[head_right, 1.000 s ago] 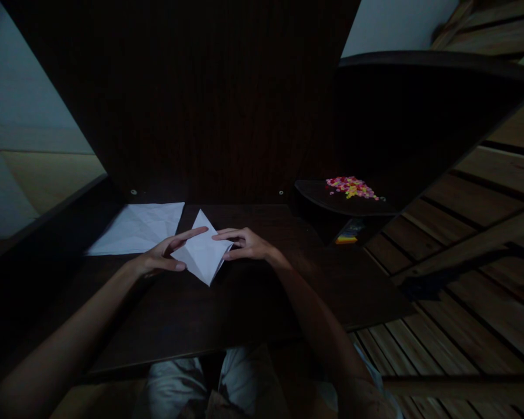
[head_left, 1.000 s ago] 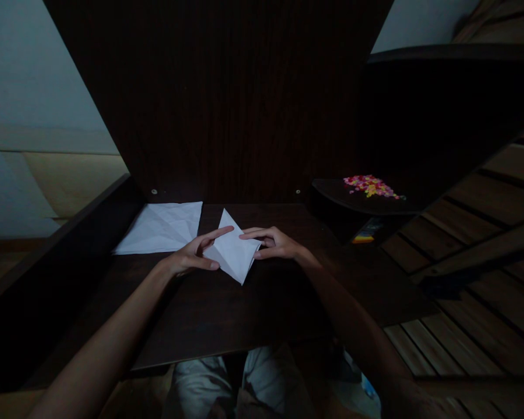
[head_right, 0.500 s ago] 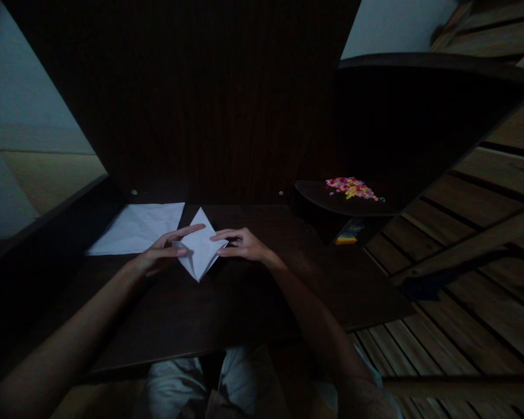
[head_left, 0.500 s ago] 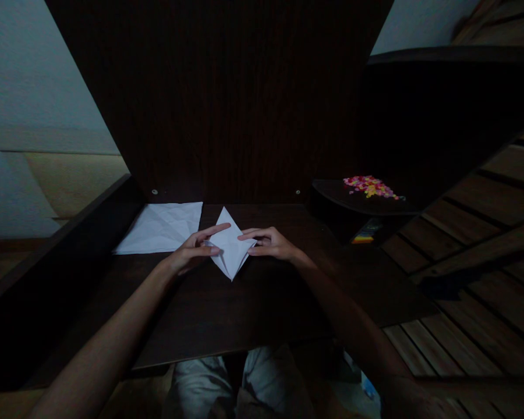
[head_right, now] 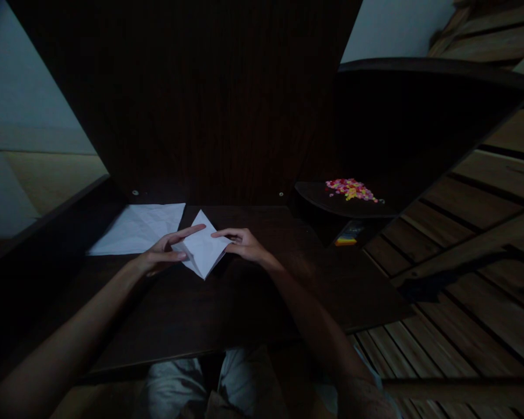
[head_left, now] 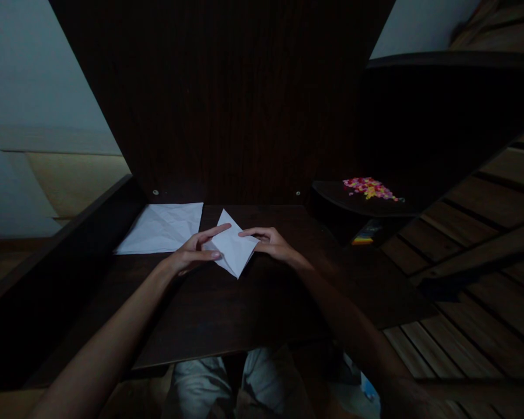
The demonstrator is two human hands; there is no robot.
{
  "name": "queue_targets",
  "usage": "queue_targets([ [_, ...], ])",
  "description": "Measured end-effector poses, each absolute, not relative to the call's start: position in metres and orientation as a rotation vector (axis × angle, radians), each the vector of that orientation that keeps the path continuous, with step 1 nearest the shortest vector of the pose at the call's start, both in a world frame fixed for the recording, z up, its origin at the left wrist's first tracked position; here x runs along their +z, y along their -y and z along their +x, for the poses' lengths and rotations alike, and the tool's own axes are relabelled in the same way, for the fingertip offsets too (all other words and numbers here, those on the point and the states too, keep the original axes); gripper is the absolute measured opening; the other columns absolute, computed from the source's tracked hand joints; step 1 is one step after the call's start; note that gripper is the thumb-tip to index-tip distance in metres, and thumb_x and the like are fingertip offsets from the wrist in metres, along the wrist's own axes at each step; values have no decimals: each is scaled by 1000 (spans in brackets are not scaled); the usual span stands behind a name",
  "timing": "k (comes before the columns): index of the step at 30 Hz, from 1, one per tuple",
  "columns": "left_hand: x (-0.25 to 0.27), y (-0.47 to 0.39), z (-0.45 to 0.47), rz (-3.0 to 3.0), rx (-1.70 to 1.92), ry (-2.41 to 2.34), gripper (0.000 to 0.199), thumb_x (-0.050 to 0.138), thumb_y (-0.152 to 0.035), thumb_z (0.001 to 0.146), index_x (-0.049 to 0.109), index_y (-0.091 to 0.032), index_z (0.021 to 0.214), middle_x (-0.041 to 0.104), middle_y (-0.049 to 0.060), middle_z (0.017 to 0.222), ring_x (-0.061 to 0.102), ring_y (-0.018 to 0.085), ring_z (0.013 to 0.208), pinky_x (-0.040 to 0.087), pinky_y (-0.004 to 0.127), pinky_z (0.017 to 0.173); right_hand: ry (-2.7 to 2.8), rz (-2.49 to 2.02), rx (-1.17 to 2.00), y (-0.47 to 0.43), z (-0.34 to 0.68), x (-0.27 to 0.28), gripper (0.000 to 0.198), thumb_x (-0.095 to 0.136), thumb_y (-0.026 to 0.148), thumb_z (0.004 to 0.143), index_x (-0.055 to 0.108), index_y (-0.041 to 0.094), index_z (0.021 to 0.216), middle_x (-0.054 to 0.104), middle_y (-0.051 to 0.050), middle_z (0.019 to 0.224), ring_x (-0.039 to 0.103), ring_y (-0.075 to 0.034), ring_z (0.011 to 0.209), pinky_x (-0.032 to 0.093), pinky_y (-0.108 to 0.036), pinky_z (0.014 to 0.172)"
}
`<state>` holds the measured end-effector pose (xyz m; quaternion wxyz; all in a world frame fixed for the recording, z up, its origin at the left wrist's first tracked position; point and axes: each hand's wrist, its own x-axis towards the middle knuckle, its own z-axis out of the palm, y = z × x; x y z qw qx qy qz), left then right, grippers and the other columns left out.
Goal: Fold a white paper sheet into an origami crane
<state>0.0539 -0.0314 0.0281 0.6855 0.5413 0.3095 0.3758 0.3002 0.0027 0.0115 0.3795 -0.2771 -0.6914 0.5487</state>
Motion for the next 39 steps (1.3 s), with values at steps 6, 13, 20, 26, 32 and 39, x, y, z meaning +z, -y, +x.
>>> queue_targets([
  [6, 25, 29, 55, 1364, 790, -697, 86, 76, -9, 58, 43, -22, 137, 61, 9, 121, 59, 21, 99, 46, 29, 83, 1699, -768, 1409, -2, 291, 4, 37, 72, 30, 66, 71, 20, 102, 68, -8, 111, 62, -26, 104, 44, -42, 95],
  [13, 21, 25, 66, 1379, 981, -874, 59, 77, -15, 57, 63, -15, 115, 68, 9, 108, 62, 22, 92, 46, 30, 79, 1621, -826, 1295, -3, 289, 2, 33, 73, 27, 63, 73, 19, 95, 71, -7, 103, 65, -25, 98, 46, -42, 92],
  [20, 14, 25, 80, 1416, 1146, -1085, 31, 73, -30, 67, 70, -17, 96, 71, 6, 97, 61, 24, 93, 45, 32, 81, 1551, -820, 1329, 3, 282, 4, 34, 77, 31, 60, 72, 18, 91, 71, -5, 97, 64, -22, 93, 47, -36, 88],
  [26, 10, 24, 84, 1395, 1162, -1135, 39, 71, -45, 68, 69, -16, 94, 70, 6, 90, 61, 25, 86, 45, 31, 73, 1549, -785, 1341, 4, 280, 3, 29, 67, 40, 72, 71, 16, 87, 67, -3, 83, 60, -18, 80, 44, -28, 75],
  [32, 6, 23, 85, 1367, 1192, -1169, 41, 71, -48, 68, 68, -15, 93, 69, 6, 88, 61, 24, 82, 44, 29, 71, 1430, -672, 1497, -1, 282, -4, 33, 60, 44, 76, 73, 17, 86, 69, -4, 81, 60, -18, 79, 44, -29, 74],
  [39, 13, 29, 87, 1345, 1215, -1286, 44, 76, -46, 62, 66, -15, 92, 68, 5, 83, 62, 22, 76, 45, 30, 66, 1547, -726, 1466, 3, 282, 1, 36, 67, 42, 76, 70, 19, 103, 70, -6, 99, 62, -21, 94, 44, -34, 86],
])
